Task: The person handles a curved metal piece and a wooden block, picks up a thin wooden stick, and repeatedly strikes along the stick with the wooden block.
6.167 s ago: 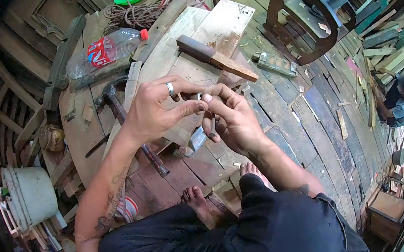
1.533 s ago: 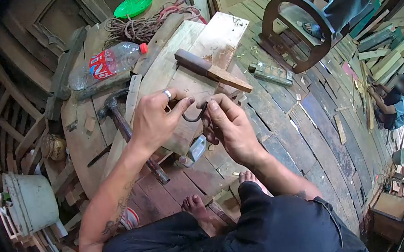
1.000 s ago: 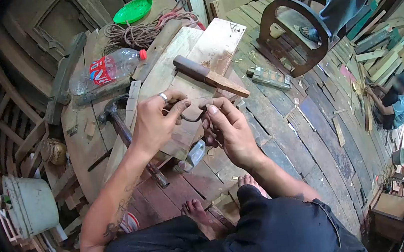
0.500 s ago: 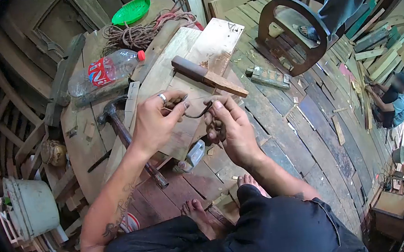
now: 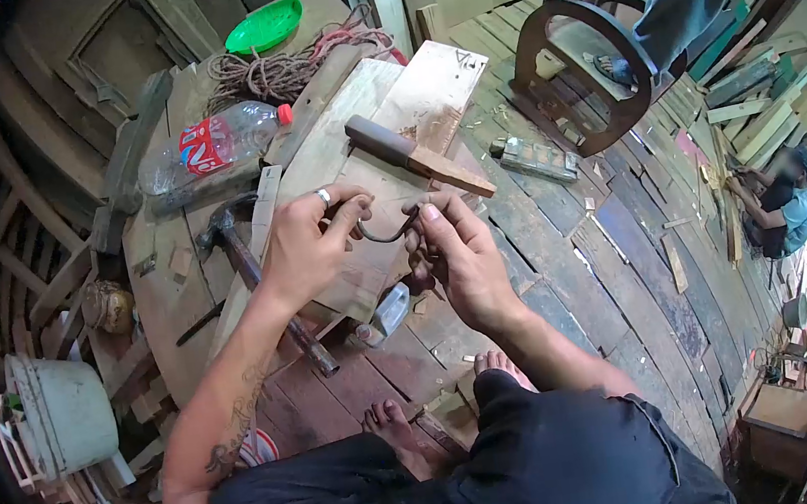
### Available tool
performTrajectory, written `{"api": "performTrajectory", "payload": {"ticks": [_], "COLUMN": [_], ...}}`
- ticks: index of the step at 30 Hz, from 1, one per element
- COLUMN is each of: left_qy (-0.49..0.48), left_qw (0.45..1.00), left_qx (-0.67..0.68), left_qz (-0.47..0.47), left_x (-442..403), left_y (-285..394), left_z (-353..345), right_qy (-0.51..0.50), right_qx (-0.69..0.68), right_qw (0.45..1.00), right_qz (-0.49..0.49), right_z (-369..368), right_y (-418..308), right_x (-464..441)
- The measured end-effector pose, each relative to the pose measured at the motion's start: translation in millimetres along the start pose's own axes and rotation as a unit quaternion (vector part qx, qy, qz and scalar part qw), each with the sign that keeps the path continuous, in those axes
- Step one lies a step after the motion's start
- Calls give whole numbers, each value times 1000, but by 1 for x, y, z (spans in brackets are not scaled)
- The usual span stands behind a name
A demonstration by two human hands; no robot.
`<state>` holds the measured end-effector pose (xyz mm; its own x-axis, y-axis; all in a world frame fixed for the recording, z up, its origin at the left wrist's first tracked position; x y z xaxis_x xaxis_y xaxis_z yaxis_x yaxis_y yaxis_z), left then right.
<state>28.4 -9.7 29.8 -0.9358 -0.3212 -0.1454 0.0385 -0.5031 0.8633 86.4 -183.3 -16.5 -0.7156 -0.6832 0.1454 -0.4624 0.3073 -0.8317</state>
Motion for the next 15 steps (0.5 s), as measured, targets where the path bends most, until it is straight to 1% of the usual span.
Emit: {"api": "performTrajectory", "payload": {"ticks": [3, 5, 6, 8, 10, 11, 12, 13, 15], "left_qy": [-4, -10, -30, -39, -48, -69, -90, -91, -137], "left_qw": [1000, 994, 994, 993, 992, 992, 992, 992, 982], "left_qx": [-2, -7, -28, -38, -48, -44, -40, -42, 7], "left_qz": [-19, -105, -102, -108, -109, -92, -75, -74, -128], "left_x": [-4, -3, -1, -1, -1, 0, 1, 2, 2], "left_y": [2, -3, 1, 1, 2, 1, -1, -5, -5], "left_z": [-1, -6, -6, -5, -6, -7, -6, -5, -9], "right_qy": [19, 12, 9, 6, -5, -5, 23, 52, 68], "right_qx": [42, 26, 32, 40, 27, 25, 23, 22, -5], "right_qw": [999, 1000, 999, 999, 1000, 1000, 999, 998, 998], "right_qz": [14, 1, 7, 17, 4, 3, -2, -8, -9], "right_z": [6, 5, 4, 5, 4, 4, 8, 11, 14], "right_y": [-2, -2, -2, -4, -4, -3, -2, -1, -1], "right_x": [-1, -1, -1, -3, -2, -2, -5, -7, -8]}}
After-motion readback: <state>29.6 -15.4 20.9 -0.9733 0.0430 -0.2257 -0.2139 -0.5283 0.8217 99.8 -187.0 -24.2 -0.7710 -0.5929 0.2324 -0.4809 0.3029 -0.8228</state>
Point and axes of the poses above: each hand's wrist, its own x-axis away from the middle knuckle, its own z-axis out of the back of the hand, y = z × x, the point moved 5 cm from there along -x, towards the middle knuckle, and after that the axes turned 3 degrees about x, right-handed, at the moved point
